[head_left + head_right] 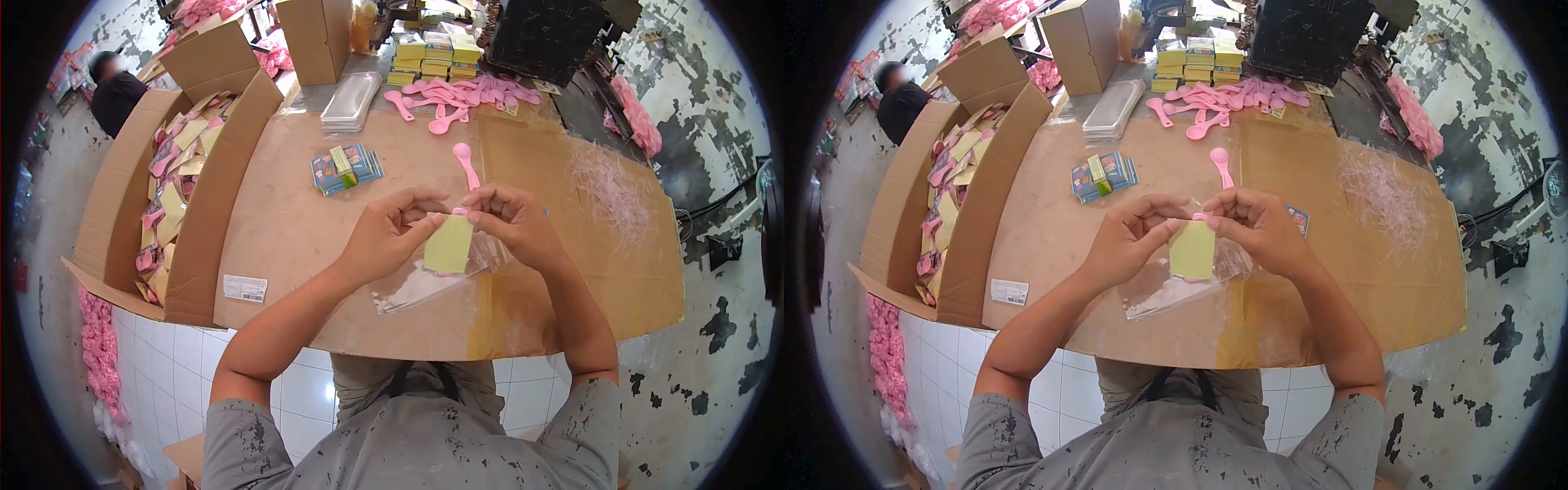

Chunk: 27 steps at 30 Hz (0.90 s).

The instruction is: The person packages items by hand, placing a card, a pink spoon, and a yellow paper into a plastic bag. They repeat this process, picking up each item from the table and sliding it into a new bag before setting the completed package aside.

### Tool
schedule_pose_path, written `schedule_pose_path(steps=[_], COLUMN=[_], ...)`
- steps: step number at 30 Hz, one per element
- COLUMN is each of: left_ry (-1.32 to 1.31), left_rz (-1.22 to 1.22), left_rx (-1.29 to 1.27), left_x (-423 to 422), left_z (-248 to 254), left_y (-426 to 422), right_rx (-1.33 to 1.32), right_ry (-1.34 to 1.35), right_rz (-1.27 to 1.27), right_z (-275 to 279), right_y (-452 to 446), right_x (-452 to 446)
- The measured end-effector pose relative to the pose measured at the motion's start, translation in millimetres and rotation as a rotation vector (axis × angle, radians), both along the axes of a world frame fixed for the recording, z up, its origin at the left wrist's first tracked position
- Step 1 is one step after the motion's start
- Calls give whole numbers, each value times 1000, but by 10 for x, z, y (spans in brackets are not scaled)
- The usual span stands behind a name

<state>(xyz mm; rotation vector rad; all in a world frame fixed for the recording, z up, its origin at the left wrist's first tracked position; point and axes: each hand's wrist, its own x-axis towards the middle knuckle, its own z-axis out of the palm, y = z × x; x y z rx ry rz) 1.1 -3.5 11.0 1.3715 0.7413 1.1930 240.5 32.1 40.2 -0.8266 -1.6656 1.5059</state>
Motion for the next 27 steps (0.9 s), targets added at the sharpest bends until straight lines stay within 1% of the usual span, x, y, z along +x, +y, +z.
schedule_pose_path(steps=[4,7,10,12,19,24,27], left_ry=[149,103,232,241,211,121,111], left_rz=[55,115,141,134,83,90,104], left_rx=[-71,-48,56,88,166,62,-30], left_x=[-14,-9,-49,-63,-75,-63,-22], left_z=[43,20,-38,-66,-86,-121,-86], left_y=[-12,9,26,31,59,79,63], right_rx=[12,7,14,28,172,150,61], right_ry=[10,28,64,96,33,7,-14], right_rz=[-45,-96,-81,-49,-9,1,-42], right_z=[-47,-128,-211,-222,-256,-201,-259], right_y=[-2,38,78,68,103,96,61], right_x=[58,118,166,176,238,244,197])
